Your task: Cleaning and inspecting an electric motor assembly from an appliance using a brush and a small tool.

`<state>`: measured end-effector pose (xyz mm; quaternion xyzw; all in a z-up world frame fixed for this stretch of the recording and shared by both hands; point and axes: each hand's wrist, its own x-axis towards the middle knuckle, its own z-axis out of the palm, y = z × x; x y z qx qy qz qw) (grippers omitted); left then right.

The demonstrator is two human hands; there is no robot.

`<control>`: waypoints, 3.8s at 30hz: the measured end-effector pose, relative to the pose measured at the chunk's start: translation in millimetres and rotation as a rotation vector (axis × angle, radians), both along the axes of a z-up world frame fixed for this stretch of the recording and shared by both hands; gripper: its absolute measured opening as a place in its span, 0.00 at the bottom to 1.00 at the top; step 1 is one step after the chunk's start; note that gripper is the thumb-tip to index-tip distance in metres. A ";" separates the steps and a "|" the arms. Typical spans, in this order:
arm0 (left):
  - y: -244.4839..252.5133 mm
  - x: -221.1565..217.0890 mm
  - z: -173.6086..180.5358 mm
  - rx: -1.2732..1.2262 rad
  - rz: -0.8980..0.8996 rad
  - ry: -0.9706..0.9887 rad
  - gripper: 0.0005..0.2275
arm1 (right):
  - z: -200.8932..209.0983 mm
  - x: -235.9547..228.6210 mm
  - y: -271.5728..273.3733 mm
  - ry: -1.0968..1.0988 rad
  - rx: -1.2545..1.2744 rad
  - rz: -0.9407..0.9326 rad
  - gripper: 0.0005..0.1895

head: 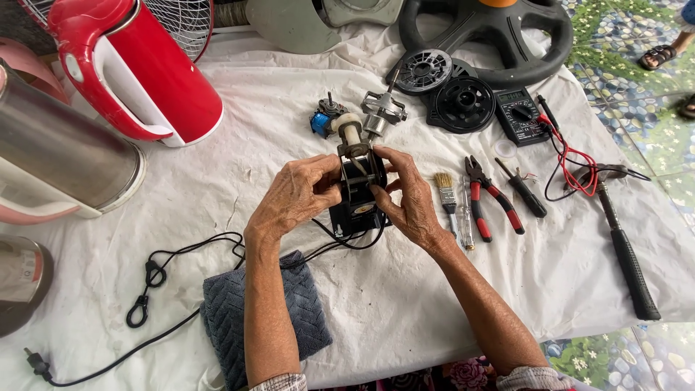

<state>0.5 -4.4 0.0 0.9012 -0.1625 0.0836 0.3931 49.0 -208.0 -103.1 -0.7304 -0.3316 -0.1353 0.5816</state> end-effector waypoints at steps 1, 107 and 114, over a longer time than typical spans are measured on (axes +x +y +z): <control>0.0 0.5 -1.2 -0.040 -0.023 0.014 0.04 | -0.3 -0.1 -0.1 -0.010 -0.008 -0.003 0.29; 6.1 28.0 -145.6 -0.673 -0.063 0.195 0.49 | -102.2 52.5 -8.1 0.012 -0.354 -0.220 0.10; 13.0 25.8 -139.3 -0.790 -0.052 0.069 0.45 | -88.8 48.8 -14.2 0.126 -0.408 -0.164 0.07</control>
